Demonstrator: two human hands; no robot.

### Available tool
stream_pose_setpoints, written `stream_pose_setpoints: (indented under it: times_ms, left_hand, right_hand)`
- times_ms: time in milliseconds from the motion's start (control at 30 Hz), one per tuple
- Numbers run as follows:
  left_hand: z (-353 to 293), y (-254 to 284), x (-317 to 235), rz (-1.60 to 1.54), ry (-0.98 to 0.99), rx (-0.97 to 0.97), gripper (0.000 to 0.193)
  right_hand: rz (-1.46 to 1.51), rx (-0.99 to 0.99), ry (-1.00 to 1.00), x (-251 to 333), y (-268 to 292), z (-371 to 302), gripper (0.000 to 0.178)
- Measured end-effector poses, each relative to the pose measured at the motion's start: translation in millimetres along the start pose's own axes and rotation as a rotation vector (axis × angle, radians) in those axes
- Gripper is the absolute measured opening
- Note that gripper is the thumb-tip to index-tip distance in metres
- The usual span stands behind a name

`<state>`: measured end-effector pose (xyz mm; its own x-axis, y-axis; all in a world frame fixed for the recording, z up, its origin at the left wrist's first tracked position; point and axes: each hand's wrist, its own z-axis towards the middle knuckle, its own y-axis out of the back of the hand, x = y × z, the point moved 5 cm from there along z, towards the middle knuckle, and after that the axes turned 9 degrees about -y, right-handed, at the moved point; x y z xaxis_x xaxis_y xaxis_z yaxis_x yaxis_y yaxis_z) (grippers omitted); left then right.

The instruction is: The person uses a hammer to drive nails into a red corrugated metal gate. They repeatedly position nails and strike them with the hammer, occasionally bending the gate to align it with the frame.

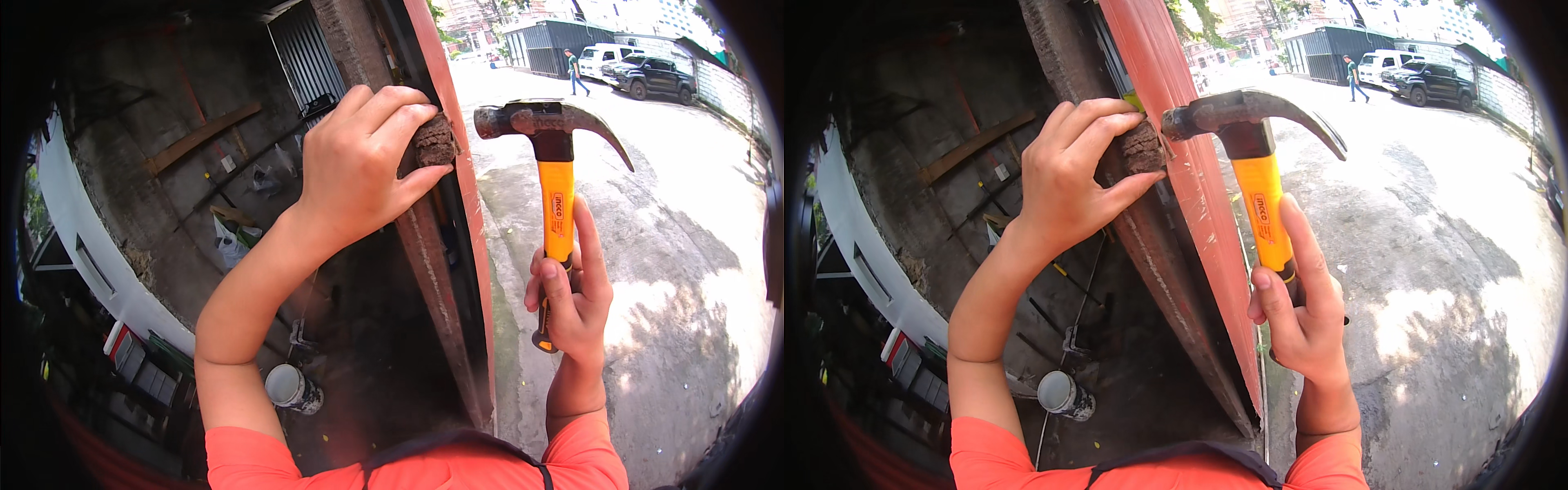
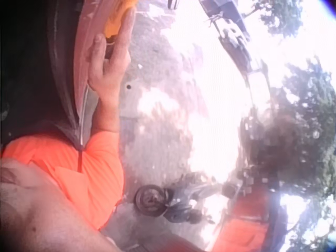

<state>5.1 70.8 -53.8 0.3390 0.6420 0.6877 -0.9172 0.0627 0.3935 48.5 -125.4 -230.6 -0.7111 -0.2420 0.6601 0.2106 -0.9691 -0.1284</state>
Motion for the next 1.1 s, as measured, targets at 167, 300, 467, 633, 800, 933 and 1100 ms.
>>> stream_pose_setpoints:
  times_ms: [167, 300, 467, 633, 800, 933, 1100]
  left_hand:
    - [-16, 18, 7, -0.026, 0.034, -0.13, 0.071]
    - [-10, 14, -1, 0.109, 0.062, -0.133, 0.07]
    - [-1, 3, -7, 0.134, 0.073, -0.08, 0.048]
    - [-5, -1, 0, 0.084, 0.005, -0.117, 0.044]
    - [-5, -8, 3, 0.015, -0.036, -0.163, 0.045]
    - [-5, -5, 4, 0.019, -0.047, -0.166, 0.045]
    - [-2, -7, 3, -0.008, -0.052, -0.188, 0.047]
  right_hand:
    - [-0.001, 0.047, -0.118, 7, 7, 13, 0.065]
    - [-0.059, 0.044, -0.125, 11, 5, 25, 0.064]
    - [-0.212, 0.07, 0.025, 12, -3, 24, 0.062]
    - [-0.2, 0.055, 0.034, 20, 1, 25, 0.062]
    - [-0.179, -0.074, 0.047, 15, -9, 18, 0.06]
    - [-0.11, -0.026, 0.005, 17, -2, 14, 0.062]
    - [-0.057, -0.106, 0.099, 4, -16, 10, 0.064]
